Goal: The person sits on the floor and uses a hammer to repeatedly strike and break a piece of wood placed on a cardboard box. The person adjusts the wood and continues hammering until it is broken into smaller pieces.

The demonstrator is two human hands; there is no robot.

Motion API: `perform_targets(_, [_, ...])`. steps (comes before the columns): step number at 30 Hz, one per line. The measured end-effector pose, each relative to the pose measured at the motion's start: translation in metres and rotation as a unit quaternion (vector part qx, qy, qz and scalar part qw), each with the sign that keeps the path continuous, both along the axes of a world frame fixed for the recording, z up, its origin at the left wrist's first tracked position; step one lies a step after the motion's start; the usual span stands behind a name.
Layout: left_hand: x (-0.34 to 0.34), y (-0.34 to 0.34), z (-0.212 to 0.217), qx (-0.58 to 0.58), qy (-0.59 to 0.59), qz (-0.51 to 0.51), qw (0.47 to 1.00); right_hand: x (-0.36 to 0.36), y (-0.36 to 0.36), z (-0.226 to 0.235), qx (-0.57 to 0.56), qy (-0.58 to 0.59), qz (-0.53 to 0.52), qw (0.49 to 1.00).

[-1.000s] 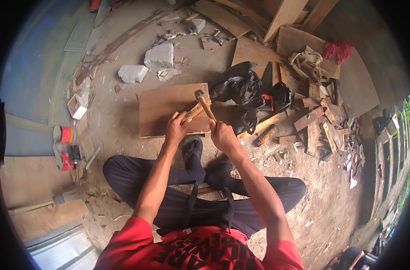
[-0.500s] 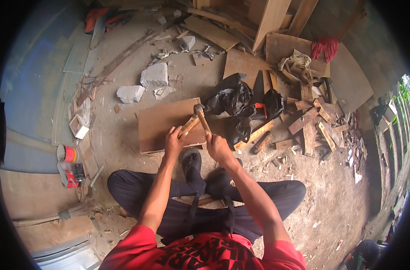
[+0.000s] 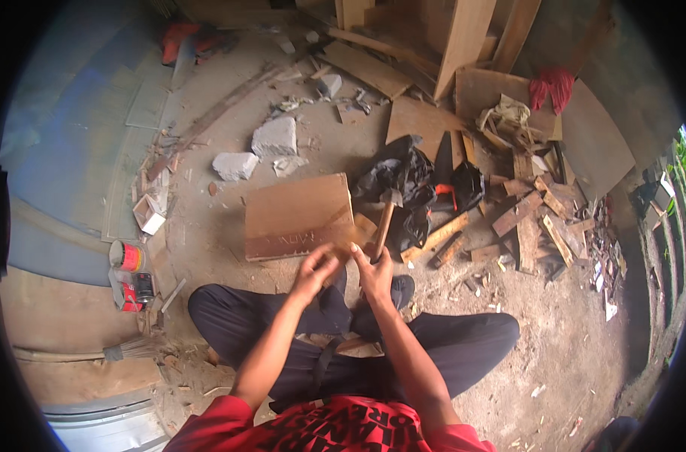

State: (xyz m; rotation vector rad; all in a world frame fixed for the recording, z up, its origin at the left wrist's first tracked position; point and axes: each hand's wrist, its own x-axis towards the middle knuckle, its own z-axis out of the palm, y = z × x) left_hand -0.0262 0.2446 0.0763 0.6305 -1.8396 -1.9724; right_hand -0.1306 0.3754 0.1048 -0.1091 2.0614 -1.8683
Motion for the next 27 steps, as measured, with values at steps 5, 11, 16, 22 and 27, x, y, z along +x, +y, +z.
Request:
perform_targets(5, [0.004,-0.012,-0.005,-0.221,-0.036,-0.081,0.971,-0.032,0.008,-0.033,-0.089,0.043,0.025,0.995])
perform_targets(11, [0.002,-0.091,0.024,-0.22,-0.141,0.109,0.959,-0.095,0.034,-0.075,0.161,0.257,0.066,0.951])
perform_targets(16, [0.003,-0.13,-0.025,-0.553,-0.25,0.2,0.769,-0.127,0.006,-0.136,0.166,0.393,0.007,0.904])
perform_targets(22, [0.045,-0.171,-0.049,-0.434,-0.325,0.284,0.791,-0.062,-0.032,-0.054,0.157,0.307,0.096,0.934])
perform_targets(27, [0.03,-0.217,-0.076,-0.356,-0.252,0.274,0.857,-0.069,-0.104,-0.053,0.204,0.406,0.248,0.856])
